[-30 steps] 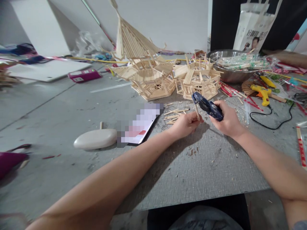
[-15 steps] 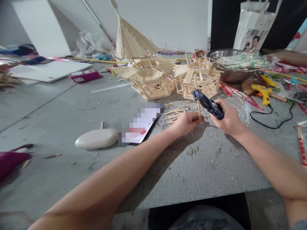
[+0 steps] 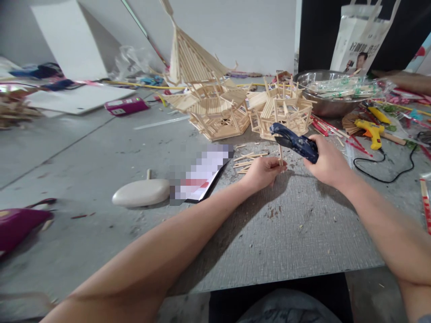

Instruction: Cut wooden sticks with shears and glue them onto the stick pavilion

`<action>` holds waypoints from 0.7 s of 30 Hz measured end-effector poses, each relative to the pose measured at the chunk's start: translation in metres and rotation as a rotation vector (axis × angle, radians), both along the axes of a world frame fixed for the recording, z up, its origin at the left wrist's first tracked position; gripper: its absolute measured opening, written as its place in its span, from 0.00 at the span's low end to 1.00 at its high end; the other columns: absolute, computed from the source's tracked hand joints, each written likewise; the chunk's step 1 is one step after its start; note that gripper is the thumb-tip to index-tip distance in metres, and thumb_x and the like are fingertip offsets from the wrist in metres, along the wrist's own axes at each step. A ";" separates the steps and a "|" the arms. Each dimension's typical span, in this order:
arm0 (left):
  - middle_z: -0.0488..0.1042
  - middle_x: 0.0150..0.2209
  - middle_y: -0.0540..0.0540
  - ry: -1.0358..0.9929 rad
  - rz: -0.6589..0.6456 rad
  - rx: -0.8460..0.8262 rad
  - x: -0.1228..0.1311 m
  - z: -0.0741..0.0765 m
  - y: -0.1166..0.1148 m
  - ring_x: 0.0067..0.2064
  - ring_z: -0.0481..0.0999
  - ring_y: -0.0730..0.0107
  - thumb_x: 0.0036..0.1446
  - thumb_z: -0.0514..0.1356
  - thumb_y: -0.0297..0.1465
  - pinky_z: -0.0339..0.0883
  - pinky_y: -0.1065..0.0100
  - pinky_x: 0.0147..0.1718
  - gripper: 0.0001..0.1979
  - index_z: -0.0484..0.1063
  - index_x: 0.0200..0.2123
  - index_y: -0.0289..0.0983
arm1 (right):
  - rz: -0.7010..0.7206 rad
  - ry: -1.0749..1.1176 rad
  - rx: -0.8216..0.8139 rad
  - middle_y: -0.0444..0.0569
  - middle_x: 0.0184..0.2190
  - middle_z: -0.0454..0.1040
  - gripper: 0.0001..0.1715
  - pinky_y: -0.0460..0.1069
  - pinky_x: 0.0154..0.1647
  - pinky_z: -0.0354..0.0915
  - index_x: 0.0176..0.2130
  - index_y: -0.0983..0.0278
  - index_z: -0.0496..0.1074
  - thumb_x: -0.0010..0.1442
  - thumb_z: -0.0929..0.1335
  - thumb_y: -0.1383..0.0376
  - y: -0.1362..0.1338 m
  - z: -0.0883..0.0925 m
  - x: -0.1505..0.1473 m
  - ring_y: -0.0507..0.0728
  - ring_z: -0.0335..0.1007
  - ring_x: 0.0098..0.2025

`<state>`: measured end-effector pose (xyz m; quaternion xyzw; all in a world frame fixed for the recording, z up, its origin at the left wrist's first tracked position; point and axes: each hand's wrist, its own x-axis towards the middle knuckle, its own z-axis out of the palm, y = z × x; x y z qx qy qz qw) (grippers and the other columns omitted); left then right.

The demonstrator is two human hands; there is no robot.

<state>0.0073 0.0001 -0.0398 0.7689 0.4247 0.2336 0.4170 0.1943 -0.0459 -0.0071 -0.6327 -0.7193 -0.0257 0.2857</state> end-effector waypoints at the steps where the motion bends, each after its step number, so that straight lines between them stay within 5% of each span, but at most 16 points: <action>1: 0.61 0.14 0.56 -0.018 0.044 0.011 -0.001 0.000 0.001 0.14 0.61 0.79 0.52 0.53 0.33 0.54 0.75 0.17 0.09 0.70 0.29 0.34 | -0.043 -0.024 -0.005 0.56 0.39 0.70 0.23 0.56 0.39 0.62 0.45 0.64 0.61 0.47 0.65 0.62 0.001 0.000 0.003 0.63 0.67 0.41; 6: 0.58 0.12 0.55 -0.011 0.226 0.215 -0.008 0.005 0.007 0.17 0.60 0.78 0.53 0.52 0.34 0.52 0.75 0.19 0.12 0.71 0.27 0.34 | -0.157 -0.093 0.003 0.59 0.42 0.68 0.29 0.58 0.42 0.62 0.49 0.68 0.59 0.47 0.65 0.63 0.006 -0.004 0.007 0.66 0.65 0.44; 13: 0.63 0.15 0.50 0.178 0.253 0.443 -0.009 0.014 0.003 0.20 0.61 0.76 0.53 0.50 0.30 0.50 0.72 0.21 0.15 0.70 0.20 0.34 | -0.081 -0.241 -0.084 0.62 0.41 0.68 0.32 0.58 0.44 0.61 0.50 0.73 0.59 0.45 0.66 0.66 -0.001 -0.012 -0.010 0.66 0.65 0.43; 21: 0.77 0.29 0.41 0.382 0.252 0.489 -0.006 0.018 0.000 0.30 0.74 0.64 0.53 0.50 0.27 0.61 0.68 0.29 0.13 0.75 0.36 0.34 | -0.086 -0.287 -0.150 0.58 0.37 0.70 0.30 0.56 0.39 0.61 0.49 0.69 0.60 0.46 0.64 0.64 -0.006 -0.012 -0.021 0.64 0.66 0.40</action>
